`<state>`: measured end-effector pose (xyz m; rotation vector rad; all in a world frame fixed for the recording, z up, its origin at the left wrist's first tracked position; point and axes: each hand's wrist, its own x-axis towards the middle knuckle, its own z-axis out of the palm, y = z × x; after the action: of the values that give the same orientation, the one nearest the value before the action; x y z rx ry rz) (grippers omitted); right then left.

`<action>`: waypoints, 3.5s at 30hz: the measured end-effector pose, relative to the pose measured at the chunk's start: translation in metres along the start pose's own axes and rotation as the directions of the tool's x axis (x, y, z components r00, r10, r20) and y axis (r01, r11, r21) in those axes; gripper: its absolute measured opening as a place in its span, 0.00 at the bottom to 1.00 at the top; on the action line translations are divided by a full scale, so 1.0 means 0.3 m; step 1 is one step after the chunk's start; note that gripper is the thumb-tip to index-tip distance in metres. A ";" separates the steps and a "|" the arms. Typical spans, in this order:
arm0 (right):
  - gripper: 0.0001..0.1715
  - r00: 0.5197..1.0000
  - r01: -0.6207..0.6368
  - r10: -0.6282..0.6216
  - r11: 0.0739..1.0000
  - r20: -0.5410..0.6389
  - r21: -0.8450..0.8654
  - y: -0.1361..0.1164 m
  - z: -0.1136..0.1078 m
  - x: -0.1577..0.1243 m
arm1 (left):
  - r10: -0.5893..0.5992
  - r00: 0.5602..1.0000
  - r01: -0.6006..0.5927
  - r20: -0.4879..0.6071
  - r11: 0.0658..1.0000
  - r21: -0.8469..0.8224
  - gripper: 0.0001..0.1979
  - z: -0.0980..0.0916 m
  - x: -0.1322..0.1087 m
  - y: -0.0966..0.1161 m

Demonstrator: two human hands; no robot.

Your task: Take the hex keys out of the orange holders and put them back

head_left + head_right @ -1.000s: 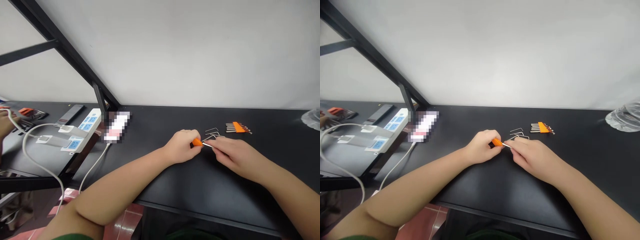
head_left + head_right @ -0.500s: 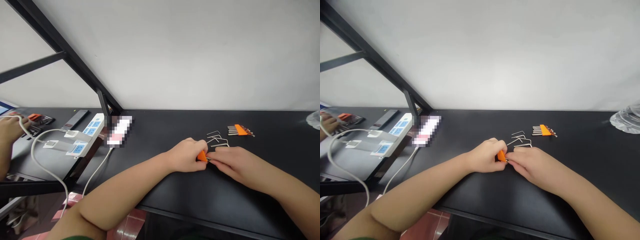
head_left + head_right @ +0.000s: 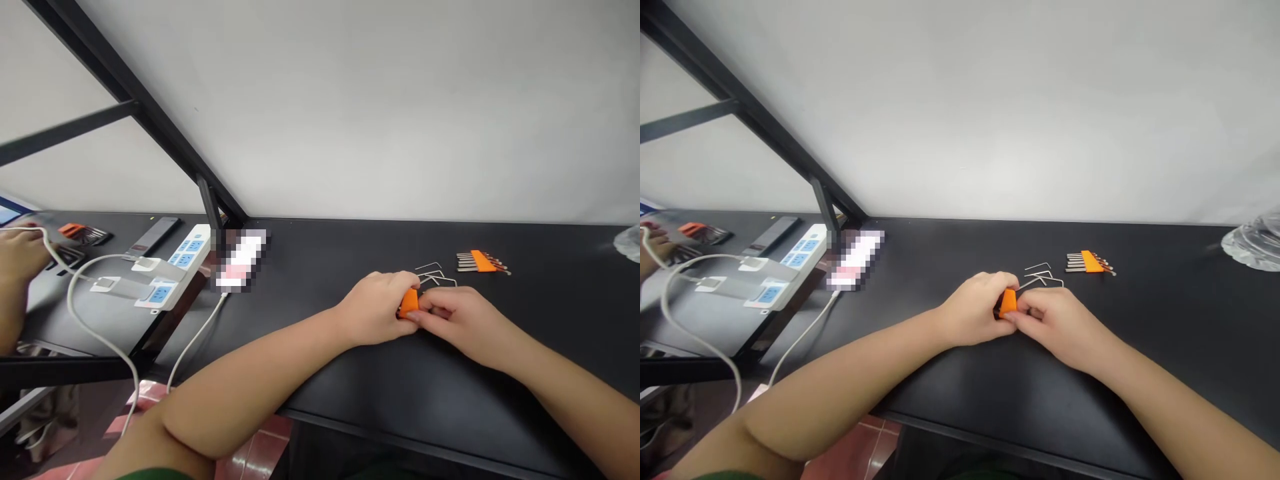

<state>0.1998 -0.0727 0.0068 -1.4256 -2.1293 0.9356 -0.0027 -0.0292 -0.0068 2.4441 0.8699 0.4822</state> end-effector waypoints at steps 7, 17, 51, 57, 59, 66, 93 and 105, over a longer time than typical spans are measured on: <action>0.26 0.983 -0.182 0.178 0.958 0.037 0.221 0.002 -0.014 0.007 | 0.051 0.996 -0.048 -0.080 0.998 0.036 0.15 -0.017 -0.003 0.001; 0.25 0.957 -0.206 0.013 0.737 0.290 0.644 0.056 -0.032 0.012 | 0.054 0.989 -0.089 -0.137 0.962 -0.260 0.20 -0.037 0.010 -0.010; 0.16 0.926 -0.324 0.157 0.798 0.343 0.509 0.037 -0.035 0.012 | 0.128 0.991 -0.122 0.035 0.985 -0.123 0.19 -0.041 0.018 -0.041; 0.15 0.938 -0.270 0.107 0.821 0.329 0.503 0.021 -0.046 0.009 | 0.121 0.992 -0.124 -0.042 0.989 -0.076 0.15 -0.032 0.019 -0.042; 0.15 0.946 -0.233 0.089 0.857 0.312 0.460 0.027 -0.062 0.007 | 0.104 0.991 -0.108 -0.084 0.994 -0.036 0.14 -0.033 0.020 -0.044; 0.10 0.996 0.083 -0.066 0.918 0.056 -0.387 0.111 -0.161 -0.004 | -0.028 0.969 0.030 -0.245 1.000 0.003 0.18 -0.038 0.026 -0.071; 0.06 0.945 0.284 -0.323 0.890 -0.054 -0.356 0.055 -0.089 -0.014 | 0.110 0.984 -0.093 -0.142 0.988 0.120 0.15 -0.030 0.030 -0.053; 0.10 0.910 0.337 -0.393 0.886 -0.132 -0.318 0.046 -0.085 -0.016 | 0.063 0.991 -0.054 -0.117 0.996 0.077 0.13 -0.032 0.025 -0.039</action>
<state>0.2273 -0.0659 0.0145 -1.1164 -2.3381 0.3373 -0.0075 -0.0131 -0.0044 2.5349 0.8808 0.6338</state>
